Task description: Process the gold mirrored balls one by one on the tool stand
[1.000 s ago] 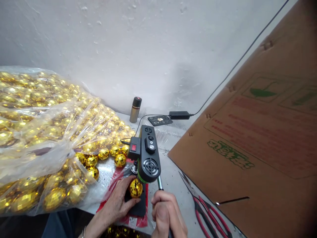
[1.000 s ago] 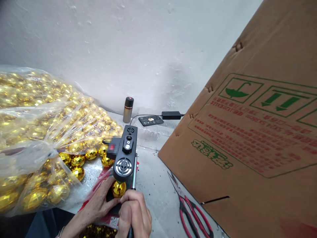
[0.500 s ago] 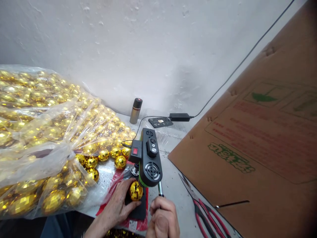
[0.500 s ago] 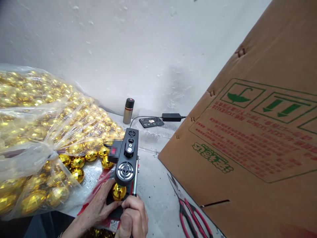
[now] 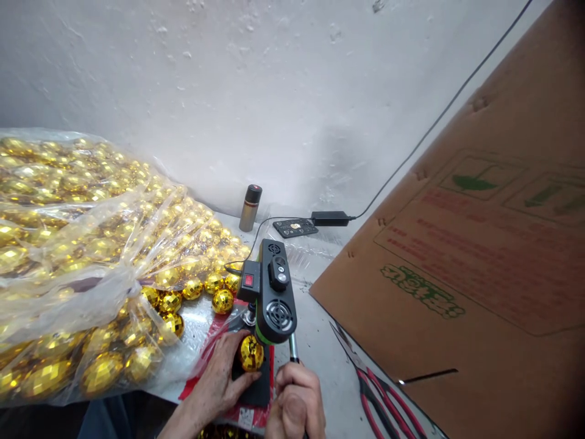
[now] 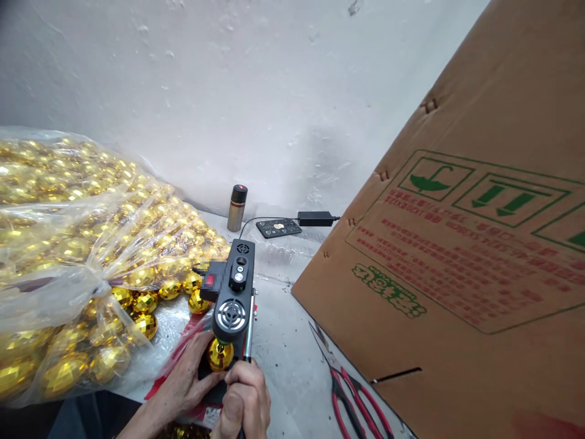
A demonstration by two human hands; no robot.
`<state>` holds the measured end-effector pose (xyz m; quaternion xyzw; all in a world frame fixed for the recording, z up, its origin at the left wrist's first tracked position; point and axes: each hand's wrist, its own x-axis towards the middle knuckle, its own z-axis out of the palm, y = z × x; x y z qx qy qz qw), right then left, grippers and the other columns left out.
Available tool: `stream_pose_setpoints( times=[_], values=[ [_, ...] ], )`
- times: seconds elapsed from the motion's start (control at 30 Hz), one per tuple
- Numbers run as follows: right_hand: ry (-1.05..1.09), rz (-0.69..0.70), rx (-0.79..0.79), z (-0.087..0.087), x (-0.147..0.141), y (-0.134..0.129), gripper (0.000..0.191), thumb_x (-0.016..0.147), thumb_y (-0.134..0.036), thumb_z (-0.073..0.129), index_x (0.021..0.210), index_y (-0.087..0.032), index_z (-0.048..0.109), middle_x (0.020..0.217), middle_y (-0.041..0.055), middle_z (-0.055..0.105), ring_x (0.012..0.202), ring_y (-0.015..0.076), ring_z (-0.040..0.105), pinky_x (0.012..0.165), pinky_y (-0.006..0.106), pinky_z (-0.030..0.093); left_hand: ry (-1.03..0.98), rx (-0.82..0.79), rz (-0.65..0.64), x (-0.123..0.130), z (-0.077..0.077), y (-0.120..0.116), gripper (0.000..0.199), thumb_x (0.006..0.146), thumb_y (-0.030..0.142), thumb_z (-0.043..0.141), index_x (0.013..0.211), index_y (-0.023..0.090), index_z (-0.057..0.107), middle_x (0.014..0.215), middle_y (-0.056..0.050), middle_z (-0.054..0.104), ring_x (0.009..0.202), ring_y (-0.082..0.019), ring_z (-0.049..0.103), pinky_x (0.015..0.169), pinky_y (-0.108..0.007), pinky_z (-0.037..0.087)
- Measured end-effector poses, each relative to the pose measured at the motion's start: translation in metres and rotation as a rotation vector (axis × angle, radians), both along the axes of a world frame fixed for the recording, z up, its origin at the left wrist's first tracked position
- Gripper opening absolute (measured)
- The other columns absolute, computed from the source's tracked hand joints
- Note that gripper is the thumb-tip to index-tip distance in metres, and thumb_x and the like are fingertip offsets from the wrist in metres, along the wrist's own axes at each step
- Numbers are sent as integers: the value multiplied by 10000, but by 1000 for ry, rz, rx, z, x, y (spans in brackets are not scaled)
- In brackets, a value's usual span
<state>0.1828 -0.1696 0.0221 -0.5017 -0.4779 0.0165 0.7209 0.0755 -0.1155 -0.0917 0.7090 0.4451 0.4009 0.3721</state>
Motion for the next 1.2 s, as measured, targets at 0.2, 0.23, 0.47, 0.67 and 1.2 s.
stream_pose_setpoints(
  times=[0.2,0.23,0.47,0.67,1.2],
  values=[
    [-149,-62,135,-23,8,10,413,1153,-247,459,741,-236,495,755,-48,555,644,111,520,687,274,453,-17,8,-5,-1,0,2,570,913,351,805,1451,219,672,1329,-167,762,1235,-387,734,1090,-588,626],
    [-184,-76,164,-28,9,11,418,1152,-248,455,735,-239,488,743,-49,552,630,112,514,702,275,470,-20,10,-4,-1,-1,2,566,914,351,803,1450,219,673,1334,-169,760,1244,-391,731,1092,-592,626],
    [-220,-61,183,-59,16,19,396,1146,-200,414,763,-244,506,777,-47,598,659,118,563,897,303,535,-23,-2,-30,-2,-6,2,556,920,331,794,1451,224,667,1370,-178,751,1271,-393,723,1111,-596,618],
    [-334,2,207,-35,23,16,395,1150,-233,449,765,-235,538,773,-42,604,635,112,561,663,275,468,-20,3,-4,1,-3,6,542,921,359,791,1432,217,680,1345,-184,763,1247,-393,738,1095,-597,629],
    [-3,85,-12,41,12,5,429,1149,-239,528,724,-215,572,738,-3,582,621,128,534,604,290,390,219,277,264,-39,1,19,562,1078,466,636,1592,258,544,1602,-187,640,1490,-399,616,1236,-630,531]
  ],
)
